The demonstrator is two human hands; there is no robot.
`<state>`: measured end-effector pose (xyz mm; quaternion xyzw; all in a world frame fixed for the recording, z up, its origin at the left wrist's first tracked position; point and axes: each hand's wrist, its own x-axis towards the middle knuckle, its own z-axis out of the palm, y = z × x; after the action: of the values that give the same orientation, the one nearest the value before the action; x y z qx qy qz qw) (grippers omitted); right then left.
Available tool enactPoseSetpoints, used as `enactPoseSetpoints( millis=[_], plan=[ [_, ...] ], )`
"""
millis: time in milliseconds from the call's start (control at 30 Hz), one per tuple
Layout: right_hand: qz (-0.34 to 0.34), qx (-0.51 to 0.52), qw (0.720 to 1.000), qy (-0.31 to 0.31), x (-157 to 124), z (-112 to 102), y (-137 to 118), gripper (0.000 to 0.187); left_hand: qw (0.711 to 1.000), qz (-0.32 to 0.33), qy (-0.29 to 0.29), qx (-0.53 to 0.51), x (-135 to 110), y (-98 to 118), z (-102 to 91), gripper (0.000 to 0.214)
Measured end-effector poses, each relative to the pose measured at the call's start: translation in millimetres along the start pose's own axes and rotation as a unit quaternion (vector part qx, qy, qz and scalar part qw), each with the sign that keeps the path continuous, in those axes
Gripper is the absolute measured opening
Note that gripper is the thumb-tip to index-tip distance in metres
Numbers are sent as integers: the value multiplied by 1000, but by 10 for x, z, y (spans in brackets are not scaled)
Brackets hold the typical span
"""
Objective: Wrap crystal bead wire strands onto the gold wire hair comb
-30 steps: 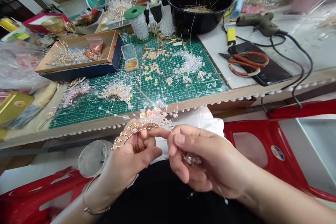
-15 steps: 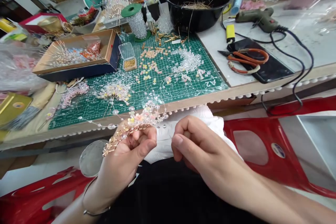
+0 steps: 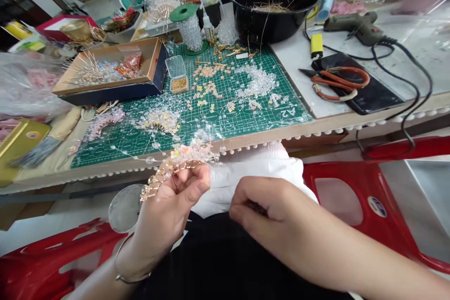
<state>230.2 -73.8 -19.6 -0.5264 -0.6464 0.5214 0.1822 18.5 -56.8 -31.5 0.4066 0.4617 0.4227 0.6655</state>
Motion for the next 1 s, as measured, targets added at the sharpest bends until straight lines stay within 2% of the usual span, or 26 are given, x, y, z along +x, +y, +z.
enactPoseSetpoints(
  millis=[33, 67, 133, 167, 200, 267, 367, 467, 633, 700, 767, 833, 900, 967, 1000],
  plan=[
    [60, 119, 991, -35, -23, -49, -16, 29, 999, 3, 27, -36, 24, 6, -2, 31],
    [94, 240, 965, -54, -41, -96, -25, 33, 996, 5, 54, -76, 50, 14, -2, 32],
    [104, 447, 887, -49, -57, -161, -25, 31, 985, 6, 93, -145, 95, 32, 7, 33],
    [95, 517, 850, -41, -58, -172, -20, 26, 981, 2, 99, -164, 110, 39, 17, 34],
    [88, 566, 818, -43, -55, -168, -13, 21, 980, -7, 93, -173, 120, 41, 30, 34],
    [86, 623, 775, -65, -40, -121, -3, 14, 982, -42, 59, -174, 124, 34, 62, 37],
    [86, 642, 756, -95, -7, -11, -13, 18, 979, -107, -15, -171, 106, 8, 112, 40],
    [88, 631, 763, -109, 20, 66, -49, 25, 972, -132, -60, -185, 86, 4, 153, 47],
    [95, 617, 773, -116, 53, 110, -100, 19, 974, -104, -53, -195, 68, 37, 200, 44],
    [106, 591, 792, -113, 64, 125, -106, 23, 975, -98, -55, -190, 67, 35, 205, 39],
    [123, 545, 826, -71, 60, 129, -96, 27, 978, -88, -47, -186, 71, 23, 196, 37],
    [113, 472, 874, 4, 33, 116, -65, 31, 980, -69, -27, -186, 80, 9, 175, 39],
    [72, 357, 928, 80, -9, 94, -23, 32, 981, -53, -9, -185, 90, 1, 153, 41],
    [50, 212, 970, 111, -42, 83, 5, 28, 982, -44, -4, -182, 96, -2, 137, 41],
    [50, 145, 982, 112, -48, 88, 6, 24, 983, -45, -7, -181, 96, -2, 132, 41]
  ],
)
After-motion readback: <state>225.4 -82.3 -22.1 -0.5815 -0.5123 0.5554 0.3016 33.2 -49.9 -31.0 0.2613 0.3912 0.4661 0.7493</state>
